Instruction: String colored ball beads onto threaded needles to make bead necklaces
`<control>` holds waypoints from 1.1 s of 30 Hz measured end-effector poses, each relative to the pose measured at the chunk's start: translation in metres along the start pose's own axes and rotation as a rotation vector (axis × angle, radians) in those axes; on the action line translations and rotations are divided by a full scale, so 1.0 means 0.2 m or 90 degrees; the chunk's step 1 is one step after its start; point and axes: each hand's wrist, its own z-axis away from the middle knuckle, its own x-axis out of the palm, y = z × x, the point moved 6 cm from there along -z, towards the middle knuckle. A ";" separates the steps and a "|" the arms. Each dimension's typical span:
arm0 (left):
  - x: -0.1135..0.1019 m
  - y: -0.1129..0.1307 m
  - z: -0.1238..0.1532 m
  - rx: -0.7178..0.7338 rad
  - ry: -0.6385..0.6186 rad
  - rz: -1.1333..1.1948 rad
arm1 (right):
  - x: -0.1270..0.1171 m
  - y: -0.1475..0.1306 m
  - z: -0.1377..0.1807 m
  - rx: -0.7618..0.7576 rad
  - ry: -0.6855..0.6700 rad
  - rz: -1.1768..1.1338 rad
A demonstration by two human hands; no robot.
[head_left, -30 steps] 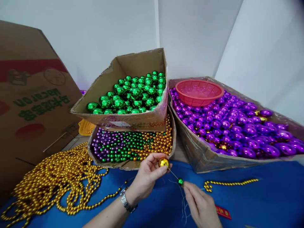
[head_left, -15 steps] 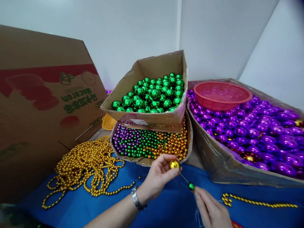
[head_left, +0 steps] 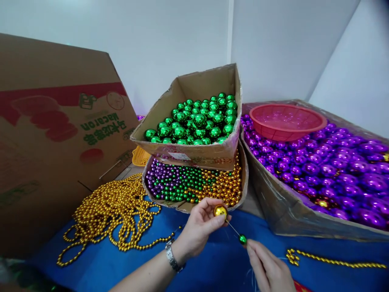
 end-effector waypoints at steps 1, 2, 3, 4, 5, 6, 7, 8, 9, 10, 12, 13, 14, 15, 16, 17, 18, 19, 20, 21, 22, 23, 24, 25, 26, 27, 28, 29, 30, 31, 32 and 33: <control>0.00 0.01 0.00 0.018 0.002 -0.016 | 0.00 0.00 0.00 0.003 0.002 0.002; 0.00 0.01 0.00 0.032 0.003 -0.028 | 0.00 0.00 0.01 0.004 0.005 0.005; 0.00 0.02 0.01 0.040 0.001 -0.036 | 0.01 0.00 0.01 0.003 0.007 0.006; 0.00 0.02 0.01 0.042 0.000 -0.038 | 0.01 0.00 0.01 0.001 0.008 0.006; 0.00 0.02 0.01 0.042 -0.001 -0.037 | 0.01 -0.01 0.01 0.001 0.008 0.006; 0.00 0.02 0.01 0.042 -0.001 -0.035 | 0.01 -0.01 0.00 0.002 0.010 0.004; 0.00 0.02 0.02 0.042 0.000 -0.032 | 0.01 -0.01 0.00 0.005 0.012 0.000; 0.00 0.02 0.02 0.042 0.002 -0.029 | 0.01 -0.01 0.00 0.010 0.013 -0.003; 0.00 0.02 0.02 0.044 0.004 -0.027 | 0.01 -0.01 0.00 0.015 0.017 -0.008; -0.01 0.02 0.02 0.046 0.006 -0.027 | 0.01 0.00 0.00 0.019 0.017 -0.013; -0.01 0.02 0.02 0.049 0.005 -0.031 | 0.02 0.00 0.01 0.029 0.012 -0.024; -0.01 0.02 0.02 0.049 0.002 -0.034 | 0.02 0.00 0.01 0.032 0.006 -0.029; -0.01 0.02 0.02 0.047 -0.002 -0.037 | 0.02 0.01 0.01 0.035 0.002 -0.035; -0.01 0.01 0.02 0.046 -0.005 -0.038 | 0.02 0.01 0.01 0.037 0.000 -0.039; -0.01 0.01 0.02 0.045 -0.008 -0.038 | 0.02 0.01 0.01 0.036 -0.001 -0.042; -0.01 0.01 0.02 0.045 -0.010 -0.036 | 0.02 0.00 0.01 0.031 -0.001 -0.043; -0.01 0.01 0.02 0.046 -0.010 -0.035 | 0.01 0.00 0.01 0.024 -0.001 -0.043; -0.01 0.01 0.02 0.045 -0.011 -0.033 | 0.01 0.00 0.01 0.019 -0.001 -0.043; -0.01 0.01 0.02 0.043 -0.011 -0.031 | 0.01 -0.01 0.01 0.018 -0.002 -0.045; -0.01 0.01 0.02 0.041 -0.011 -0.027 | 0.01 -0.01 0.01 0.022 -0.006 -0.049; -0.01 0.00 0.02 0.038 -0.009 -0.023 | 0.01 -0.01 0.01 0.032 -0.012 -0.055; -0.01 0.00 0.02 0.035 -0.008 -0.019 | 0.01 -0.01 0.01 0.043 -0.016 -0.062; -0.01 0.00 0.02 0.032 -0.006 -0.015 | 0.01 -0.01 0.01 0.050 -0.017 -0.068; -0.01 0.00 0.02 0.030 -0.004 -0.012 | 0.01 -0.01 0.00 0.053 -0.016 -0.071; -0.01 0.00 0.02 0.029 -0.003 -0.010 | 0.00 -0.01 0.00 0.051 -0.012 -0.073; -0.02 0.00 0.02 0.027 -0.004 -0.008 | 0.00 -0.02 0.00 0.046 -0.007 -0.073; -0.02 0.00 0.02 0.024 -0.005 -0.004 | 0.00 -0.02 0.00 0.043 -0.005 -0.074; -0.02 0.00 0.02 0.019 -0.007 0.001 | 0.00 -0.02 -0.01 0.046 -0.006 -0.075; -0.02 0.00 0.02 0.014 -0.008 0.005 | 0.00 -0.02 -0.01 0.052 -0.012 -0.076; -0.02 0.00 0.02 0.011 -0.008 0.007 | 0.00 -0.02 -0.01 0.058 -0.018 -0.078; -0.02 -0.01 0.02 0.010 -0.009 0.007 | 0.00 -0.02 -0.01 0.062 -0.024 -0.078; -0.02 -0.01 0.02 0.012 -0.010 0.002 | 0.00 -0.02 -0.01 0.063 -0.027 -0.075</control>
